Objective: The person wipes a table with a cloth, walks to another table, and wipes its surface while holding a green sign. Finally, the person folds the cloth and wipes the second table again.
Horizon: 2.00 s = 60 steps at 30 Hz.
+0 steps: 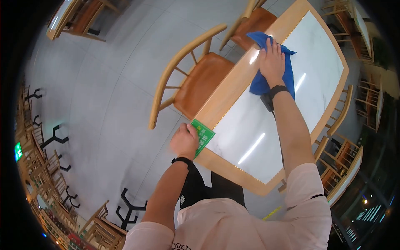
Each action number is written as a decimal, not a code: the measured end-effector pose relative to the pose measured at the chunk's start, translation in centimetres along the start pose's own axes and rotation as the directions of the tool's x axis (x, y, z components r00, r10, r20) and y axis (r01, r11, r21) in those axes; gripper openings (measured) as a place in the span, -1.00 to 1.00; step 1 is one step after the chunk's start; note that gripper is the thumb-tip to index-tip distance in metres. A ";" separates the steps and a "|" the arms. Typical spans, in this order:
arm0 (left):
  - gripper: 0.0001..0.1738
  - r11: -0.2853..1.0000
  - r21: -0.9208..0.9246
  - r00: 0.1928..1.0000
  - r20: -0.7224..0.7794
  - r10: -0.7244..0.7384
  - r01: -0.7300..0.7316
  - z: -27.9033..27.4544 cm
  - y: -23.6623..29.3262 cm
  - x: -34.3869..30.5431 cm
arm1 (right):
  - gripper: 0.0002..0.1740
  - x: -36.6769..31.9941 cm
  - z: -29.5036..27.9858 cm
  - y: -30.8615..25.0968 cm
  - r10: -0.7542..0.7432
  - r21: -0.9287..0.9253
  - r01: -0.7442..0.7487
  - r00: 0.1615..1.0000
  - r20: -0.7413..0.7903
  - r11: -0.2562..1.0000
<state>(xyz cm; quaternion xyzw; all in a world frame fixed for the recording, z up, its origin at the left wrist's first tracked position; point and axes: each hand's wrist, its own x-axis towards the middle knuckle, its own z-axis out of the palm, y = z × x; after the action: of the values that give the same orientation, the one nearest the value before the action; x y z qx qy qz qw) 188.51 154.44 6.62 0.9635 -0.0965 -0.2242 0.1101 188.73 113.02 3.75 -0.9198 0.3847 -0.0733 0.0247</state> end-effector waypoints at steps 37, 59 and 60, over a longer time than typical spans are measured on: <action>-0.30 0.728 -0.684 0.999 0.035 -0.019 0.038 -0.1 -6.6 2.1 | -0.35 -30.3 -7.2 -17.4 -0.301 0.192 0.270 0.941 0.152 0.943; -0.43 0.995 0.101 1.000 0.017 -0.023 0.021 0.3 0.8 0.6 | -0.30 -2.2 0.2 0.2 0.099 -0.031 -0.099 0.995 -0.002 0.995; -0.43 0.995 0.097 0.999 0.014 -0.040 0.038 0.2 0.8 0.7 | -0.30 -2.7 0.2 -0.1 0.114 -0.009 -0.114 0.993 -0.013 0.993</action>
<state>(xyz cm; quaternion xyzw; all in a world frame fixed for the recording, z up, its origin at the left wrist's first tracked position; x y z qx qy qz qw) 188.88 153.43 6.36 0.9676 -0.0893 -0.2291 0.0581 186.97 114.99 3.22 -0.8960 0.4370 -0.0758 0.0220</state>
